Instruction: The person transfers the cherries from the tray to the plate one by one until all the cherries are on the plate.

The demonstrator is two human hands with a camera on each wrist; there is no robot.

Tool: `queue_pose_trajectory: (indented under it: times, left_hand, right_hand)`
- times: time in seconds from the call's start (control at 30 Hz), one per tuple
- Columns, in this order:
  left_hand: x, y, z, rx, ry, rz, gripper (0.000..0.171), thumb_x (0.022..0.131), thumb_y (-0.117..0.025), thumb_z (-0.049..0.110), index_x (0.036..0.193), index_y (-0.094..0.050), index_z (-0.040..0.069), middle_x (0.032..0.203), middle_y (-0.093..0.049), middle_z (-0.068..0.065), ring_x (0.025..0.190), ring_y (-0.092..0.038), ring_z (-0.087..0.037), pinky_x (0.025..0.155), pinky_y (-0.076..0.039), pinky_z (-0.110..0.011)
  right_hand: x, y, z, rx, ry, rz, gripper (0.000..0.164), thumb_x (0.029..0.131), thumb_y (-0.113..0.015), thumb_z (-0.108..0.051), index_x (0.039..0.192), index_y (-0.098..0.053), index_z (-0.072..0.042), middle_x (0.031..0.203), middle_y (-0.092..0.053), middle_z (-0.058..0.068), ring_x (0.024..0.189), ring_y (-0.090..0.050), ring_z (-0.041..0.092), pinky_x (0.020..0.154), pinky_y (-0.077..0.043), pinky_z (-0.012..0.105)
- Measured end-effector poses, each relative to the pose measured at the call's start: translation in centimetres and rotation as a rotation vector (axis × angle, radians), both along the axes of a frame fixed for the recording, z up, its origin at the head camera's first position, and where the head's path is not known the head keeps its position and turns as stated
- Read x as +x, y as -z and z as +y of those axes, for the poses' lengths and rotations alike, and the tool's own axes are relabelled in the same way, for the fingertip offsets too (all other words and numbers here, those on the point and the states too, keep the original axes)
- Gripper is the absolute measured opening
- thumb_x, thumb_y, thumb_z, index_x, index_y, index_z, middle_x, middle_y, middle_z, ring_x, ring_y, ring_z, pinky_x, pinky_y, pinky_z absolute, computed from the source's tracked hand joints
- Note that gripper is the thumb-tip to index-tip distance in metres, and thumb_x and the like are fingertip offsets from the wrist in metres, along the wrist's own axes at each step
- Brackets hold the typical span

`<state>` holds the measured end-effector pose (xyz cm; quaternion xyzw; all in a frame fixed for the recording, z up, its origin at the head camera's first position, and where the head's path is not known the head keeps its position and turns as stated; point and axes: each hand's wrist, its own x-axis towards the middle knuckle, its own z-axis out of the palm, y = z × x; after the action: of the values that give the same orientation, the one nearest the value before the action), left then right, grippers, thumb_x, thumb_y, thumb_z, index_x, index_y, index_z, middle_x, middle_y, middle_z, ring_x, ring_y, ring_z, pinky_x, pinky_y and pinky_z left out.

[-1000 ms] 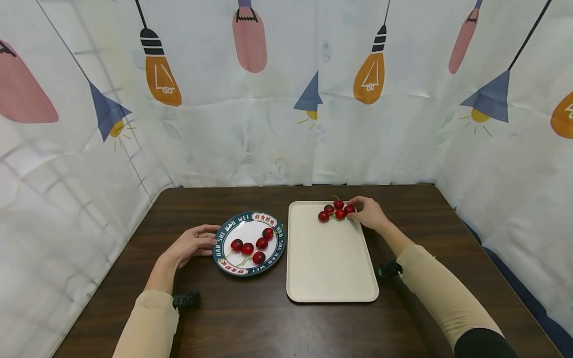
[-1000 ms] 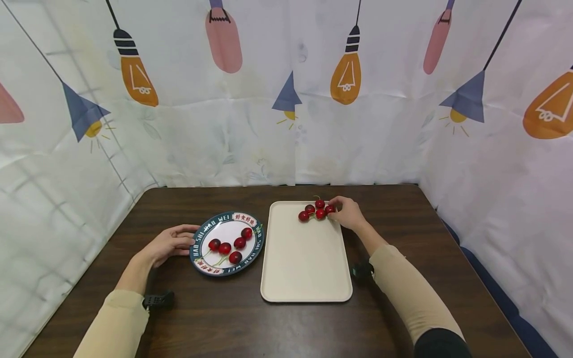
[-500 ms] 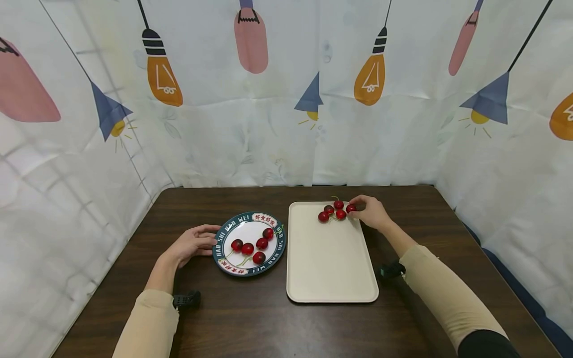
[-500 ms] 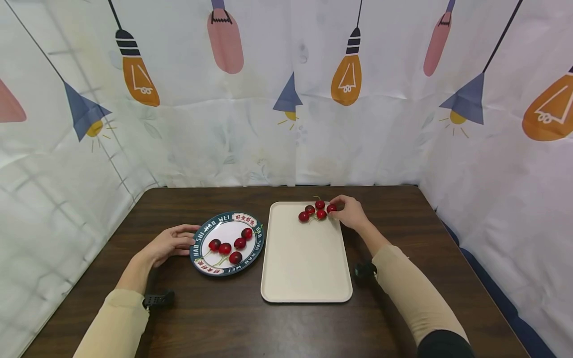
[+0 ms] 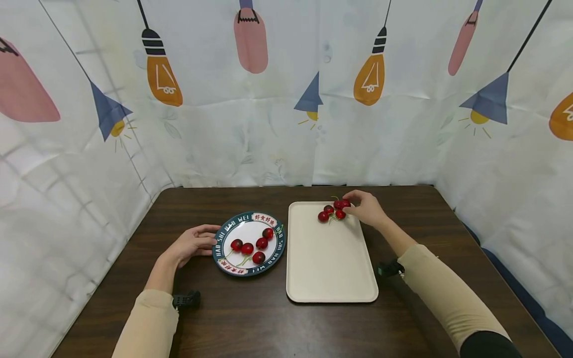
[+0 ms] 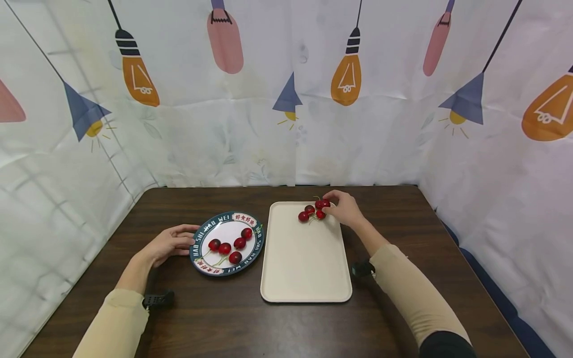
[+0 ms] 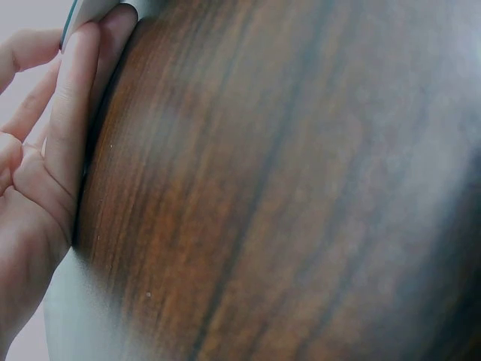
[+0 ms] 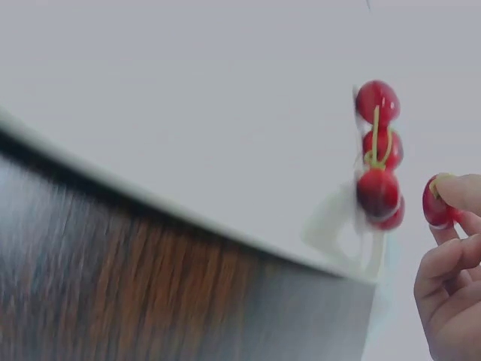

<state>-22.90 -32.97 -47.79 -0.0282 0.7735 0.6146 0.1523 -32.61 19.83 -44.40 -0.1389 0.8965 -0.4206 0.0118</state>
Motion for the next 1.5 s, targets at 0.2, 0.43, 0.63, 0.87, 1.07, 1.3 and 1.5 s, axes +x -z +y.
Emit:
queue_pose_trajectory:
  times: [0.2,0.43,0.63,0.87,1.07,1.3,1.5]
  left_hand:
    - [-0.1,0.0,0.1,0.000,-0.002,-0.001,0.061,0.100,-0.069,0.016,0.153,-0.043,0.000,0.125,-0.066,-0.014,0.099,-0.069,-0.023,0.084,-0.060,-0.036]
    - [-0.1,-0.1,0.2,0.003,0.006,0.000,0.060,0.100,-0.068,0.016,0.153,-0.043,0.000,0.125,-0.067,-0.015,0.099,-0.069,-0.023,0.084,-0.061,-0.036]
    - [-0.1,-0.1,0.3,-0.002,0.014,0.002,0.060,0.100,-0.068,0.016,0.152,-0.043,0.000,0.126,-0.065,-0.015,0.100,-0.069,-0.023,0.084,-0.060,-0.036]
    - [-0.1,-0.2,0.3,0.001,0.012,0.002,0.060,0.100,-0.068,0.015,0.152,-0.043,-0.001,0.126,-0.063,-0.016,0.099,-0.069,-0.023,0.084,-0.060,-0.036]
    - [-0.1,0.1,0.2,-0.004,0.015,0.003,0.059,0.101,-0.067,0.016,0.153,-0.043,0.000,0.127,-0.063,-0.016,0.100,-0.069,-0.024,0.085,-0.060,-0.035]
    - [-0.1,0.2,0.2,-0.012,0.007,0.001,0.059,0.101,-0.067,0.016,0.152,-0.044,0.000,0.126,-0.063,-0.015,0.100,-0.069,-0.024,0.085,-0.060,-0.036]
    - [-0.2,0.3,-0.2,-0.002,0.015,0.008,0.060,0.101,-0.067,0.016,0.153,-0.043,0.000,0.126,-0.064,-0.014,0.099,-0.069,-0.023,0.084,-0.060,-0.036]
  right_hand:
    - [0.3,-0.3,-1.5,-0.024,-0.043,0.022,0.035,0.094,-0.075,-0.012,0.127,-0.066,-0.004,0.130,-0.065,0.018,0.114,-0.060,0.039,0.085,-0.052,0.047]
    - [0.6,-0.6,-3.1,-0.052,-0.074,0.012,0.037,0.093,-0.077,-0.012,0.128,-0.067,-0.006,0.124,-0.065,0.015,0.100,-0.063,0.033,0.077,-0.054,0.037]
    - [0.9,-0.8,-4.4,-0.066,-0.099,0.024,0.035,0.092,-0.077,-0.013,0.125,-0.068,-0.007,0.124,-0.066,0.014,0.104,-0.060,0.033,0.079,-0.053,0.038]
    - [1.4,-0.7,-5.9,-0.098,-0.124,0.007,0.032,0.091,-0.078,-0.010,0.121,-0.070,-0.009,0.116,-0.067,0.010,0.096,-0.057,0.032,0.077,-0.048,0.036]
    - [1.8,-0.4,-7.3,-0.128,-0.159,-0.006,0.031,0.089,-0.078,-0.007,0.119,-0.070,-0.007,0.112,-0.068,0.011,0.080,-0.058,0.027,0.068,-0.047,0.030]
    - [2.1,-0.2,-9.1,-0.094,-0.176,-0.010,0.033,0.089,-0.080,-0.014,0.120,-0.070,-0.010,0.118,-0.067,0.007,0.082,-0.061,0.023,0.072,-0.052,0.033]
    - [2.2,-0.2,-10.8,-0.101,-0.200,-0.005,0.033,0.089,-0.081,-0.014,0.120,-0.070,-0.011,0.118,-0.068,0.006,0.116,-0.058,0.029,0.099,-0.052,0.045]
